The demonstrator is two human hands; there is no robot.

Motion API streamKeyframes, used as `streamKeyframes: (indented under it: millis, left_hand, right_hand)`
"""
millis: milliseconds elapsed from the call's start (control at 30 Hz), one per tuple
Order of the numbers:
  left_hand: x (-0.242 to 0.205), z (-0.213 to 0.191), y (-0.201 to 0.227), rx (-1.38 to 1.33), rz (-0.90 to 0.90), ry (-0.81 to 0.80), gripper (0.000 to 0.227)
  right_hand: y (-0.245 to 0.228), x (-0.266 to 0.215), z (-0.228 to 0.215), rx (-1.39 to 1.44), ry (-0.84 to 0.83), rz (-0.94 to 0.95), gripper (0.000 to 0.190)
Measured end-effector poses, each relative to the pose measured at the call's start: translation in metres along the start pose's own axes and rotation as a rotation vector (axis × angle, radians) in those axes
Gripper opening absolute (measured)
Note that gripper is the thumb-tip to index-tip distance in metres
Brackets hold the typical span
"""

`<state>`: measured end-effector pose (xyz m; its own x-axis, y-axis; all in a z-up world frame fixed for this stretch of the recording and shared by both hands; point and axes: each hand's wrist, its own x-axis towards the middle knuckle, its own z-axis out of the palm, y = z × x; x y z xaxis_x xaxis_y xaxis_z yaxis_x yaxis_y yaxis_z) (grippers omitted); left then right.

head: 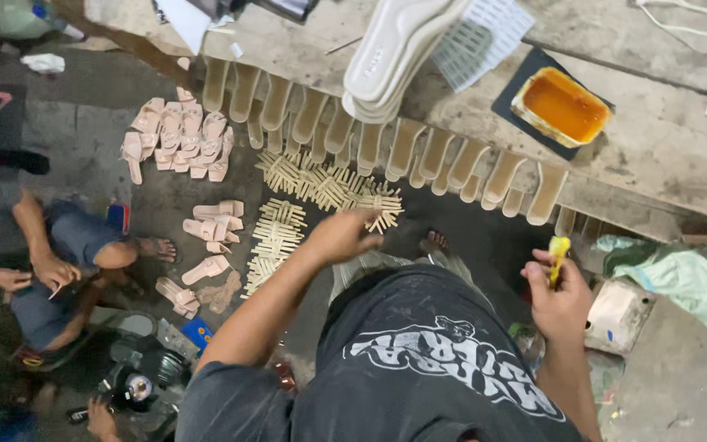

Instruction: The person repeatedly picks up shoe insoles, applies a yellow adhesive to the surface using a brush, and places them on a wooden bench. The process is repeated for multiple insoles.

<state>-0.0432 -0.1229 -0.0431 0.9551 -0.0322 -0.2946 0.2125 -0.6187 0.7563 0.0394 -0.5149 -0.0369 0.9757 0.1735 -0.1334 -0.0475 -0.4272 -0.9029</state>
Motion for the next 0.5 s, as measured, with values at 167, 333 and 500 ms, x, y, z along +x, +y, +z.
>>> streamKeyframes:
  millis: [167, 333, 500]
  left_hand:
    - [0.078, -0.066, 0.071, -0.072, 0.366, 0.749, 0.023]
    - [0.165, -0.132, 0.091, 0.426, 0.303, 1.033, 0.032]
    - [0.188, -0.134, 0.077, 0.223, -0.111, 0.709, 0.039]
  right_hand:
    - [0.003, 0.004, -0.015, 0.244, 0.059, -0.039, 0.026]
    - [-0.035, 0.036, -0.048, -0.215, 0.144, -0.178, 0.018]
    - [-0.078, 0.121, -0.064, -0.595, 0.082, -0.588, 0.017]
